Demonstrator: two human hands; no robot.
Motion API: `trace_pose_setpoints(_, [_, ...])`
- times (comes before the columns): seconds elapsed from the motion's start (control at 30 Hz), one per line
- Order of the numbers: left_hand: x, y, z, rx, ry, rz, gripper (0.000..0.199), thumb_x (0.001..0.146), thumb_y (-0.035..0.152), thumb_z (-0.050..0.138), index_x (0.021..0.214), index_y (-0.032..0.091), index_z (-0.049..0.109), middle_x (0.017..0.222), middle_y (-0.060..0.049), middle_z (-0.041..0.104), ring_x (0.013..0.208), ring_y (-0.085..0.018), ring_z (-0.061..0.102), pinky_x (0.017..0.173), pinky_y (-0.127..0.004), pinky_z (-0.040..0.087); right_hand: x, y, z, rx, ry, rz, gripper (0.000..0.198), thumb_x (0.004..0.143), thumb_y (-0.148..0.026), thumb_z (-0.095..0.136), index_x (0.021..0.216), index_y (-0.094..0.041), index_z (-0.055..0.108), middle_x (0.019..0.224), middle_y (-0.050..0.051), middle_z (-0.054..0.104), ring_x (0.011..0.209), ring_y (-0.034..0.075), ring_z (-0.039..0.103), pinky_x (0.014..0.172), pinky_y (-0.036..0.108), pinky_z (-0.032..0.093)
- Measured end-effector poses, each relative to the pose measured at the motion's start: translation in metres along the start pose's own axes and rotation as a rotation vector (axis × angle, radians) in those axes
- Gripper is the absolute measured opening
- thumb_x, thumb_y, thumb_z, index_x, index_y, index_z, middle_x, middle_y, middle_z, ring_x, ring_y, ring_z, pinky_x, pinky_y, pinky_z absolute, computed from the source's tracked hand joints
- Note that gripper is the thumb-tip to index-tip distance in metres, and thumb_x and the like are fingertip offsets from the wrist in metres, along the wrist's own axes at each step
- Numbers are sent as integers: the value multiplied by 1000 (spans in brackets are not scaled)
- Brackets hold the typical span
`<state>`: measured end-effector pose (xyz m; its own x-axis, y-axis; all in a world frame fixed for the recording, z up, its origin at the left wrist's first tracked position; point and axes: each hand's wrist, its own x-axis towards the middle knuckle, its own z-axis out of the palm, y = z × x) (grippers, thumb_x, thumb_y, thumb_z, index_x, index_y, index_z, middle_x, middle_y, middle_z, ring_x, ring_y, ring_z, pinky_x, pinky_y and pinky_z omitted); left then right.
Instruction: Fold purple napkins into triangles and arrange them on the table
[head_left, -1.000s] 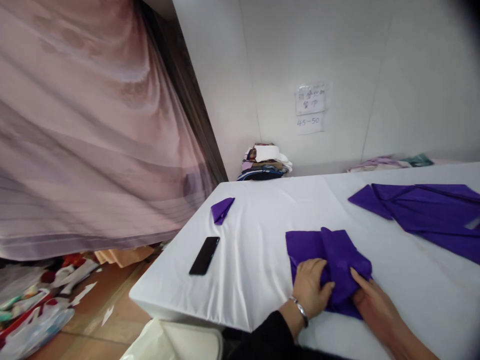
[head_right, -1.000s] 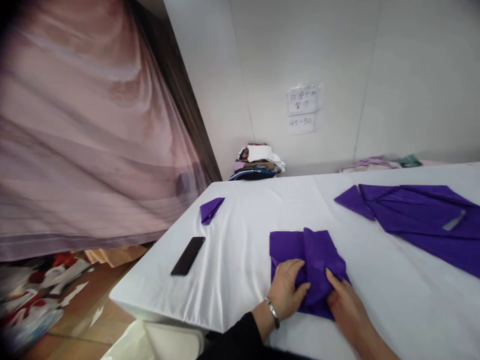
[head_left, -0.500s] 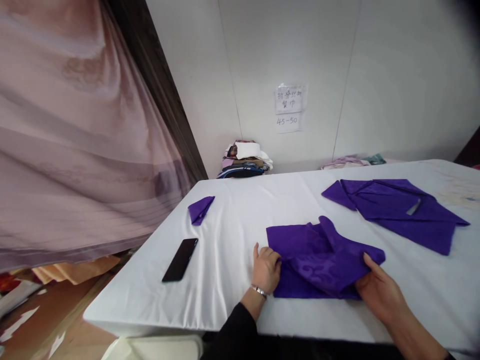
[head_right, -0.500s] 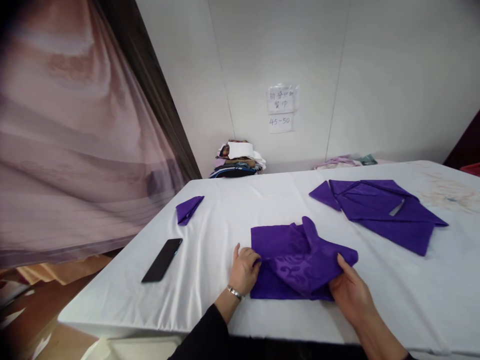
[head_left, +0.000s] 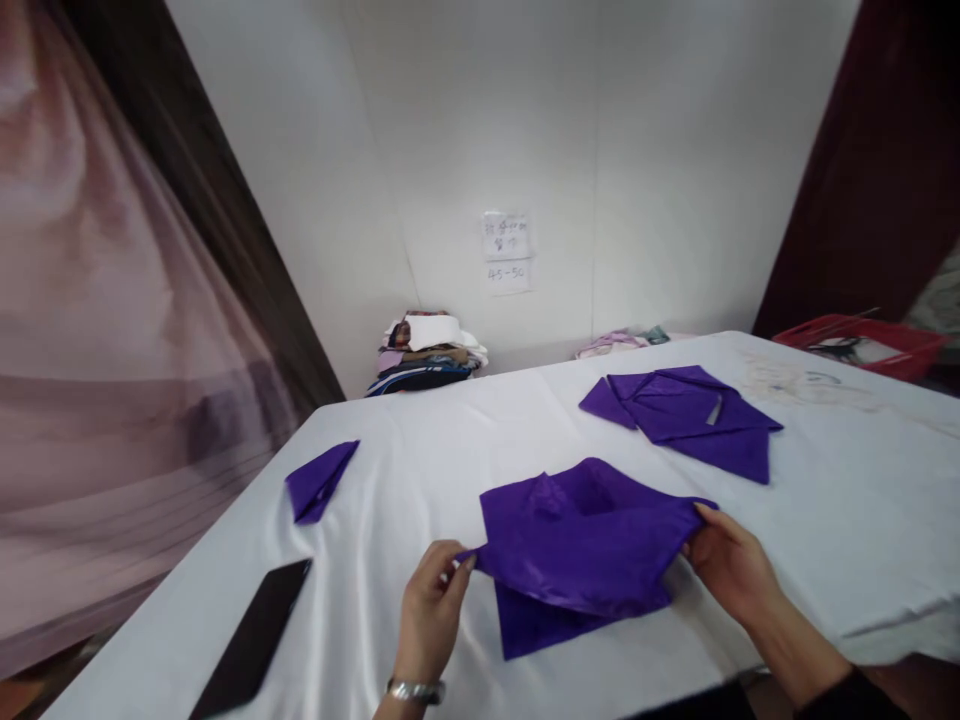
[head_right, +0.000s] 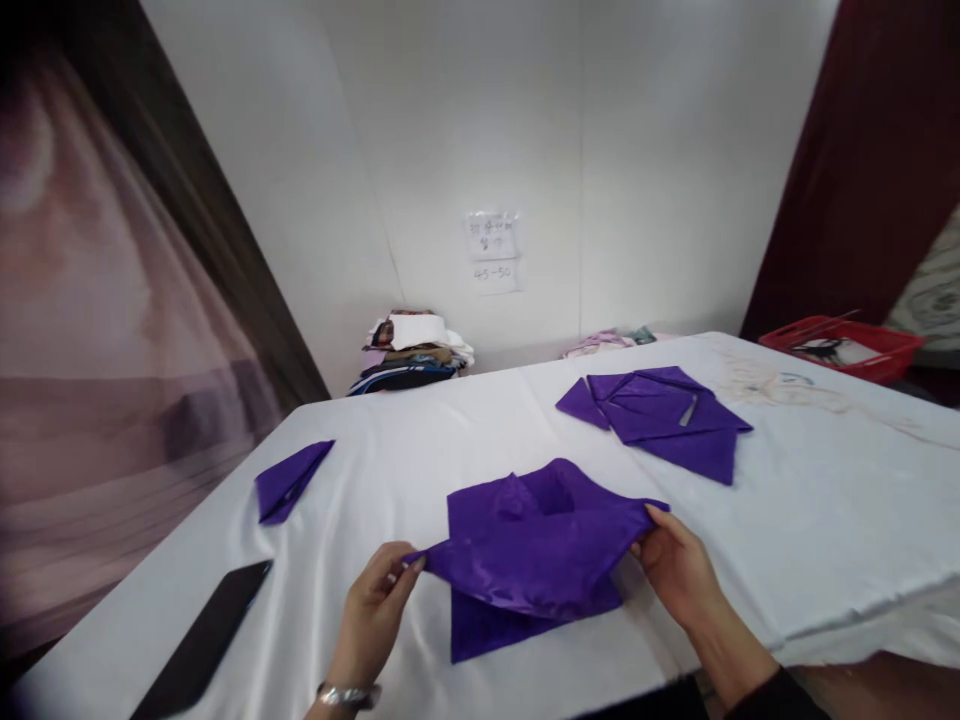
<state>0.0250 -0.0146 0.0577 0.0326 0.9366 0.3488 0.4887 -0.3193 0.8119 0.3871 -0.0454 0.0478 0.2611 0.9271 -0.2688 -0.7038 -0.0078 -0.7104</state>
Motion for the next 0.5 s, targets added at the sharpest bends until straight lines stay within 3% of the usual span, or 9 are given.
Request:
trace_pose_setpoints(0.1, [22,-16,-2,13,6,-125,29,73,49,56,79,21,61,52,4,53,47,-12,48,49,-25,42,20,5,12,-43,-23,78,4,70,-20,59,67,-19,61,60,0,65,51,13,57,46,23,44])
trace_pose_setpoints(0.2, [75,-23,-2,-62,-61,-275,31,66,48,60,72,18,61,45,4,54,40,-13,49,43,-24,40,53,0,44,-60,-70,108,11,71,-16,53,60,-17,57,52,1,61,47,12,55,46,23,41])
trace_pose_setpoints(0.27, [124,-10,-8,-194,-47,-340,25,62,40,65,65,16,58,51,1,61,44,-14,55,44,-24,44,78,-14,77,-32,-96,54,13,68,-13,50,57,-18,53,49,0,59,48,13,55,53,25,45])
trace_pose_setpoints(0.33, [174,21,-22,-328,81,-375,16,61,26,66,60,15,55,54,-1,63,55,-16,62,55,-27,51,97,-37,116,5,-139,-9,12,67,-12,48,58,-19,52,57,1,62,59,15,60,63,30,48])
trace_pose_setpoints(0.43, [222,85,-58,-296,368,-110,13,65,19,65,73,10,62,59,3,65,62,-12,62,70,-31,53,105,-75,168,91,-259,-176,12,68,-14,47,63,-21,55,71,-1,67,76,15,61,77,32,48])
trace_pose_setpoints(0.5, [222,118,-85,-224,627,172,27,63,23,70,85,8,63,72,3,68,68,-12,62,74,-34,53,97,-93,189,123,-448,-349,12,68,-15,48,65,-21,58,74,-1,67,79,15,60,81,34,47])
